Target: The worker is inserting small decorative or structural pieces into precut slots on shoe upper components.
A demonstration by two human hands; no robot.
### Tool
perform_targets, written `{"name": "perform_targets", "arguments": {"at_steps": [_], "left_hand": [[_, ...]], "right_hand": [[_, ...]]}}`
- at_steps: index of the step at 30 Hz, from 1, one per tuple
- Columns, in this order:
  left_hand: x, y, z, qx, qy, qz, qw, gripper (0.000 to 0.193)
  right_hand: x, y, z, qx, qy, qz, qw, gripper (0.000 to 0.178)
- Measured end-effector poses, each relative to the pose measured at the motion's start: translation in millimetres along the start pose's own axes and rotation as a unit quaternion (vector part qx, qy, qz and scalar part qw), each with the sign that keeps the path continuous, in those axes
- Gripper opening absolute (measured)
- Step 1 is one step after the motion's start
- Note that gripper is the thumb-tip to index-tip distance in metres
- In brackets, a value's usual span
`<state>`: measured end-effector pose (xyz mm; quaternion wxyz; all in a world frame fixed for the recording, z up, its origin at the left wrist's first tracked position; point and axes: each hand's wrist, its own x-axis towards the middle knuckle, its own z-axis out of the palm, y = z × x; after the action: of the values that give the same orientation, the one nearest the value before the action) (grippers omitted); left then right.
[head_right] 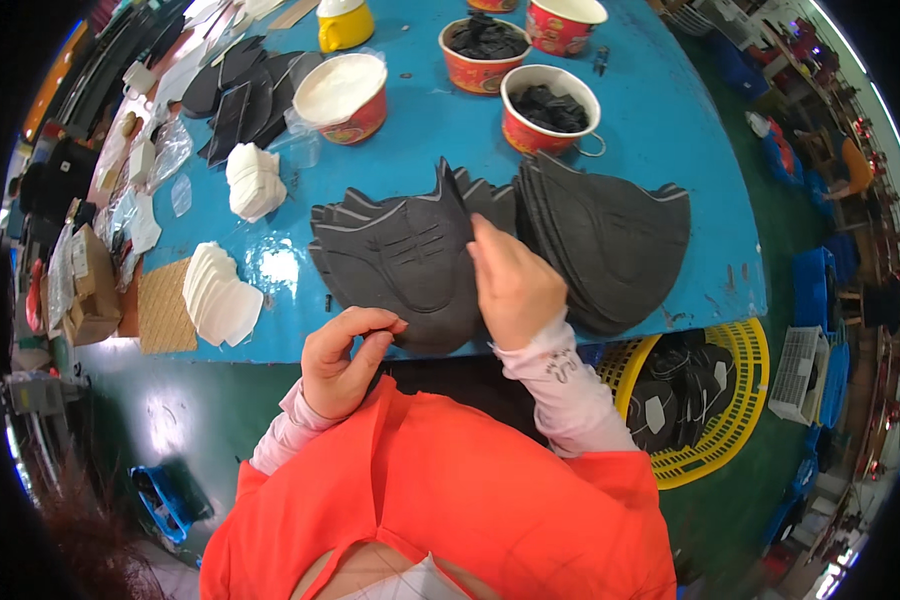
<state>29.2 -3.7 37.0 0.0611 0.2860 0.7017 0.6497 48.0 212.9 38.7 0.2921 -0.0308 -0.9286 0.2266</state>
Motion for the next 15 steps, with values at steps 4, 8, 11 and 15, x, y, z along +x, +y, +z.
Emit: {"name": "perform_targets", "arguments": {"at_steps": [4,8,11,15], "left_hand": [[-1.0,-0.7,5.7,-0.051,-0.004,0.016,0.999,0.024],[-6.5,-2.4,2.1,-0.150,-0.010,-0.045,0.988,0.026],[1.8,4.2,9.0,-0.251,-0.009,-0.139,0.958,0.025],[22.1,10.3,23.0,-0.328,-0.001,-0.231,0.916,0.024]], "right_hand": [[6.3,-2.9,-19.2,0.047,0.112,-0.030,0.992,0.025],[3.4,46.3,-78.2,0.126,0.260,0.226,0.930,0.019],[-9.4,121.0,-111.4,0.171,0.219,0.249,0.928,0.029],[-23.0,135.5,-100.2,-0.285,0.222,0.070,0.930,0.036]]}}
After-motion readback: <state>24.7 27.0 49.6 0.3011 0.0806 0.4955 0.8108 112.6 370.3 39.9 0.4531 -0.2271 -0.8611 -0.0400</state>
